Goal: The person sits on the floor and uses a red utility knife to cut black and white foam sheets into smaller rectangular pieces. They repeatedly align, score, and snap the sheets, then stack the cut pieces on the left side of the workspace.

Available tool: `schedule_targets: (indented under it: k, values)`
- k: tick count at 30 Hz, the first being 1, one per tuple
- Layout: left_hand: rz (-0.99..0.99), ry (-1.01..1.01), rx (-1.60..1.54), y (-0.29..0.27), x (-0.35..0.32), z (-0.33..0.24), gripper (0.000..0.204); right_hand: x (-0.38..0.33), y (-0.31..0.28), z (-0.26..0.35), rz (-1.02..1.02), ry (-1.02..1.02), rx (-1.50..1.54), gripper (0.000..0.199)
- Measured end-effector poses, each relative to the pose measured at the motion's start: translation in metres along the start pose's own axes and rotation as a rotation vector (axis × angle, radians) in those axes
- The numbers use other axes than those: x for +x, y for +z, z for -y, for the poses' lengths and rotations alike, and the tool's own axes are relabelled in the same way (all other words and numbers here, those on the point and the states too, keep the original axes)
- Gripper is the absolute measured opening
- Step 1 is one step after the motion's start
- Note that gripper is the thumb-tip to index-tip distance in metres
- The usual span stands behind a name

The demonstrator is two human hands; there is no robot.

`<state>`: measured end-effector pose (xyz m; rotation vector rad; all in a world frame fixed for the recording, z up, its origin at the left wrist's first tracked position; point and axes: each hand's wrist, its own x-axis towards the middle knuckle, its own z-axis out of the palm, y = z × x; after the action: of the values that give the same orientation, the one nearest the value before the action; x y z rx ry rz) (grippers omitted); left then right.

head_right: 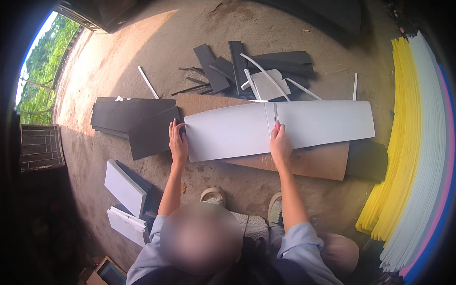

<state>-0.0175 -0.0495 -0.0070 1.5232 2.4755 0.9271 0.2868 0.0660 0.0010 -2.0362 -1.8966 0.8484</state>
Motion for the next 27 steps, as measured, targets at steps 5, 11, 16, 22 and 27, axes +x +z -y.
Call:
schedule_targets:
  k: [5, 11, 16, 22, 27]
  values:
    - [-0.100, 0.006, 0.064, 0.036, 0.020, -0.032, 0.036, 0.008, 0.010, -0.016, -0.027, -0.049, -0.040, 0.028]
    - [0.343, 0.523, -0.080, 0.096, 0.043, -0.152, 0.085, 0.009, 0.008, -0.010, -0.059, -0.062, -0.048, 0.030]
    - [0.325, 0.424, -0.002, 0.111, 0.041, -0.178, 0.079, 0.002, -0.003, -0.016, -0.137, -0.202, -0.043, 0.025]
    - [0.577, 0.209, -0.209, 0.081, 0.055, -0.170, 0.035, -0.019, -0.061, 0.019, -0.196, -0.301, -0.018, 0.021]
    - [0.390, 0.424, -0.394, 0.017, 0.056, -0.213, 0.019, -0.041, -0.105, 0.051, -0.237, -0.416, -0.083, 0.019]
